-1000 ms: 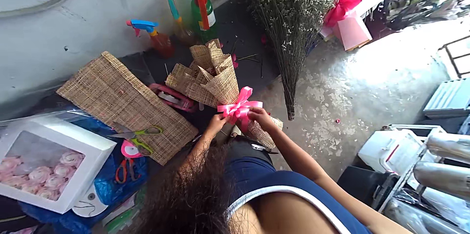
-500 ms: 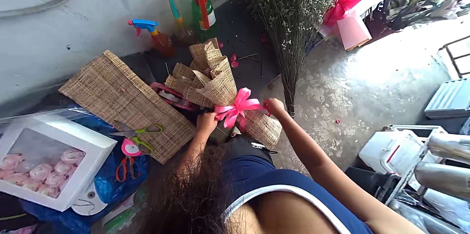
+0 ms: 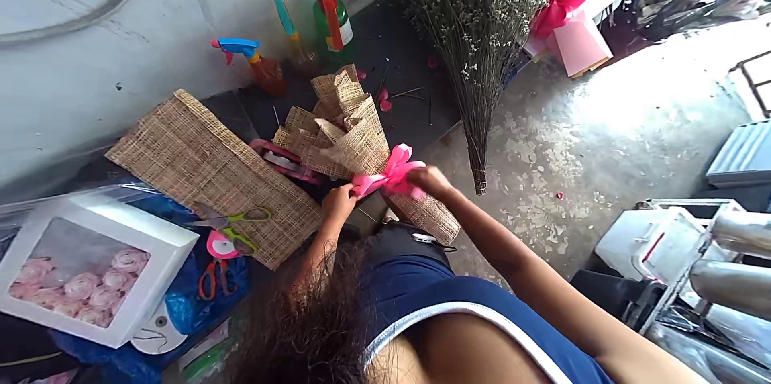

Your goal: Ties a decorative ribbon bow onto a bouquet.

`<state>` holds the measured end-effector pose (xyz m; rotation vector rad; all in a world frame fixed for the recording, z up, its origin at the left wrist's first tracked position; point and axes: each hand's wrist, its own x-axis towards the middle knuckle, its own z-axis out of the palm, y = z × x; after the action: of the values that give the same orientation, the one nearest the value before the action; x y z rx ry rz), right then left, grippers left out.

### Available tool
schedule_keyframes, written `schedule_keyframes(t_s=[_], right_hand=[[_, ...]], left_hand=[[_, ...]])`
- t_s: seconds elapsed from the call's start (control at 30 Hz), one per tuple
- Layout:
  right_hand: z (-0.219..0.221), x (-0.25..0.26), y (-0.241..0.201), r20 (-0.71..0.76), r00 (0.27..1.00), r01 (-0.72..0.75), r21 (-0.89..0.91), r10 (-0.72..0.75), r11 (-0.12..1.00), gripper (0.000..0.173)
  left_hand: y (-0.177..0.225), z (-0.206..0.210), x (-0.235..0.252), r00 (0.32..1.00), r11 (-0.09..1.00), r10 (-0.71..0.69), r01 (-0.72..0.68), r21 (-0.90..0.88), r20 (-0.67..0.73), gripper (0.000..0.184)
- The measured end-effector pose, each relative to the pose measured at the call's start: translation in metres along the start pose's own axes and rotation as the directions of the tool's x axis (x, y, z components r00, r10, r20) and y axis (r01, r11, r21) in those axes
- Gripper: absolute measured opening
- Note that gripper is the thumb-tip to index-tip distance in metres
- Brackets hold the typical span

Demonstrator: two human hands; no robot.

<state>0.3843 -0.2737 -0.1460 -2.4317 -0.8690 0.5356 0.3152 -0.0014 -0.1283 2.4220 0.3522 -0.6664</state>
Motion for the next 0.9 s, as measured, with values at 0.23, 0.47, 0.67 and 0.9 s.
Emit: schedule_keyframes(t_s=[0.23, 0.47, 0.67, 0.9], right_hand=[[-0.045, -0.002, 0.041, 0.443, 0.892, -0.267, 0.363, 0.087, 0.893, 0.036], [-0.055, 0.055, 0.032, 0.074, 0.895, -0.407, 0.543, 0.441, 0.734, 0.044], [-0.038, 0.086, 0.031, -0.093, 0.863, -0.404, 0.462, 0.496, 0.790, 0.025], [-0.019, 0.040, 0.025, -0.087, 0.713, -0.260, 0.889, 0.696, 0.377, 0.045]], left_hand=[[-0.005, 0.000, 0.006, 0.995, 0.991, 0.075, -0.067, -0.116, 0.064, 0.027], [-0.016, 0.017, 0.003, 0.960, 0.944, 0.223, -0.170, -0.281, 0.169, 0.024], [-0.022, 0.010, 0.009, 0.984, 0.997, 0.061, -0.052, -0.056, 0.168, 0.026], [-0.001, -0.012, -0.013, 0.887, 0.871, 0.197, -0.354, -0.342, -0.417, 0.036]])
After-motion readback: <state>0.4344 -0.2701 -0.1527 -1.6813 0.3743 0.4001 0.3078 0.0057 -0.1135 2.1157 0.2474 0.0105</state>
